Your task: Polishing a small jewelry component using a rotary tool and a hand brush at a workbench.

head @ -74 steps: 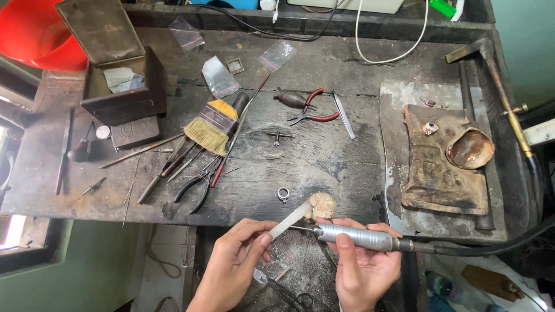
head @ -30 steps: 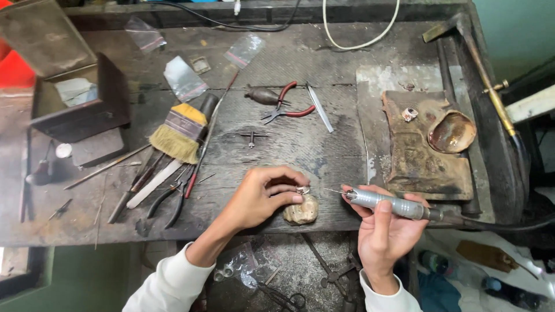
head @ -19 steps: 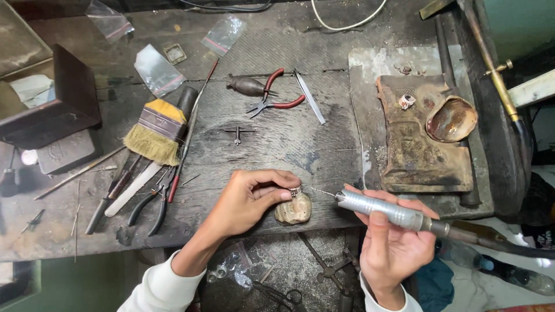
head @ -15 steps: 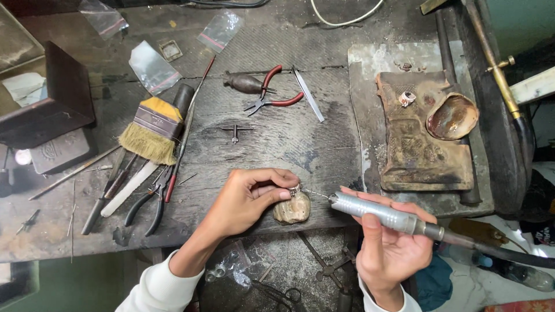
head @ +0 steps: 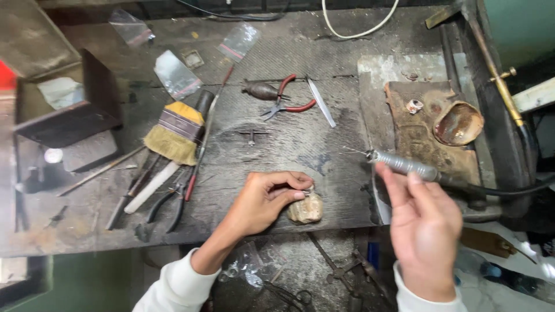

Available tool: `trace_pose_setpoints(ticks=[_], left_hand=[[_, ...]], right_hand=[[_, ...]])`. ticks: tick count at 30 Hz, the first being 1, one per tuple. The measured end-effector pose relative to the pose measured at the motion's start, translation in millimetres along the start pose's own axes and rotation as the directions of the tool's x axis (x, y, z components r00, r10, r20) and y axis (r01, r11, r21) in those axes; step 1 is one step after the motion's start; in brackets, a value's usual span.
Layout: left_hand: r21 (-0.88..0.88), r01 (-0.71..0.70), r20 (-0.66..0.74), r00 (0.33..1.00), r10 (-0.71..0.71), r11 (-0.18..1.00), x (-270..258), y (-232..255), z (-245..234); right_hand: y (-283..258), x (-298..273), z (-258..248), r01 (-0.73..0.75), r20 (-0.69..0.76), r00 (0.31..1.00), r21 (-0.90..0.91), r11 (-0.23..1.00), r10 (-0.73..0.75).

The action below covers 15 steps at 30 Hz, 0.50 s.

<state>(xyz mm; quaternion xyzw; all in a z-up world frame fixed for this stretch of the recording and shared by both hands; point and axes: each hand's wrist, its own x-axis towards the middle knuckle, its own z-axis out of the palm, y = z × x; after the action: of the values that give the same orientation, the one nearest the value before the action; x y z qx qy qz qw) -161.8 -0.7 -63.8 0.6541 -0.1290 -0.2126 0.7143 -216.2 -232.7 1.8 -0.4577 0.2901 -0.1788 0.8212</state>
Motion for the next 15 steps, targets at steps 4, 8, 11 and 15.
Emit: trace_pose_setpoints(ticks=[4, 8, 11, 15], left_hand=[[0.038, -0.051, -0.001, 0.999, 0.051, 0.998, -1.0, 2.8, -1.2], [0.027, -0.062, 0.016, 0.998, 0.062, 0.998, -1.9, 5.8, -1.5], [0.085, -0.103, 0.031, 0.994, 0.101, 0.991, -0.7, 4.4, -3.7], [0.133, -0.102, -0.01, 0.995, 0.104, 0.986, 0.5, -13.8, -2.6]], right_hand=[[-8.2, -13.5, -5.9, 0.117, 0.117, 0.985, 0.093, 0.989, -0.127], [-13.6, -44.2, 19.7, 0.374, 0.256, 0.917, -0.286, 0.882, -0.306], [-17.5, -50.0, 78.5, 0.69, 0.579, 0.705, -0.425, 0.586, -0.41], [36.4, 32.0, 137.1, 0.932, 0.927, 0.344, -0.318, 0.174, -0.151]])
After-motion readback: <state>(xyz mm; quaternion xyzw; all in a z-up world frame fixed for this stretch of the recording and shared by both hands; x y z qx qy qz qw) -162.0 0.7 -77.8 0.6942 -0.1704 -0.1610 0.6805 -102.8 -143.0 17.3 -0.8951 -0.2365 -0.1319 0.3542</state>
